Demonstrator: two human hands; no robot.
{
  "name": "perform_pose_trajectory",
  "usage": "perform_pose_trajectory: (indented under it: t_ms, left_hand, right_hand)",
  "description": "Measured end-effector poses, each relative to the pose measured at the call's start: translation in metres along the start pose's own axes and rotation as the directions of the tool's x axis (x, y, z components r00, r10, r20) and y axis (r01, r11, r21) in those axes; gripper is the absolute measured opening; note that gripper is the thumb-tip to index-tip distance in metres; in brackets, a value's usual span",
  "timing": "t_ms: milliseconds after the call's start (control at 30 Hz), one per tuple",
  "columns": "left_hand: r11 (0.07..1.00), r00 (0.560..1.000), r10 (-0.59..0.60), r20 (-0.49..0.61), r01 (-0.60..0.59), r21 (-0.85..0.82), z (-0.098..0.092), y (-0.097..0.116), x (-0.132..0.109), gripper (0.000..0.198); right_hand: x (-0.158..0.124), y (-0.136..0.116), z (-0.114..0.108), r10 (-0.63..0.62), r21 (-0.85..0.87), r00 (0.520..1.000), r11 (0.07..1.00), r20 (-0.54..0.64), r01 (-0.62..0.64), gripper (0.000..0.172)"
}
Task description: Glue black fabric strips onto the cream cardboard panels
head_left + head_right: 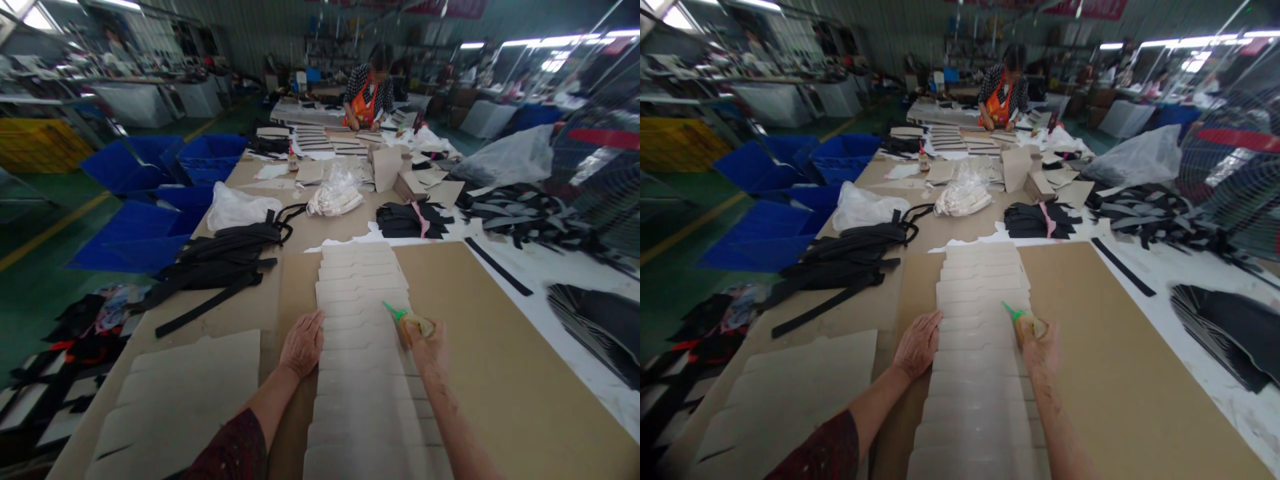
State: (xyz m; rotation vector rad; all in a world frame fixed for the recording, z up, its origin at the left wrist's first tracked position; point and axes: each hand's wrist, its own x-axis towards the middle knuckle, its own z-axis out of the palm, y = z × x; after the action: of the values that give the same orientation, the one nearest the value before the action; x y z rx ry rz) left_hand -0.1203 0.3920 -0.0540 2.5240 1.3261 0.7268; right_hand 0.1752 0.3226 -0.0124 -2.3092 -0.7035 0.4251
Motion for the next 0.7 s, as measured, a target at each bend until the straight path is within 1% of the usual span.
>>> perform_pose_trajectory:
  t_ms: [200, 333, 433, 533, 700]
  left_hand:
    - [1.000, 1.000, -0.015, 0.011, 0.015, -0.007, -0.002, 0.002, -0.001, 0.042]
    - [1.000, 1.000, -0.016, 0.013, 0.016, -0.012, -0.002, 0.003, -0.001, 0.043]
    - [1.000, 1.000, -0.023, 0.007, 0.023, -0.012, -0.002, 0.004, -0.001, 0.043]
    - [1.000, 1.000, -0.028, 0.008, 0.028, -0.012, -0.003, 0.004, -0.001, 0.042]
    - [0.999, 0.999, -0.037, 0.012, 0.037, -0.016, -0.002, 0.005, -0.001, 0.042]
  right_hand:
    - [-0.014, -0.010, 0.008, -0.024, -0.019, 0.999, 1.000, 0.041, 0.025, 0.053]
    - [-0.024, -0.014, 0.015, -0.052, 0.049, 0.997, 0.998, 0.060, 0.049, 0.053]
    - [-0.032, -0.019, 0.019, -0.056, 0.100, 0.996, 0.994, 0.072, 0.049, 0.049]
    - [-0.038, -0.026, 0.022, -0.059, 0.109, 0.993, 0.993, 0.098, 0.048, 0.045]
    - [-0.047, -0.034, 0.030, -0.080, 0.104, 0.987, 0.992, 0.140, 0.066, 0.045]
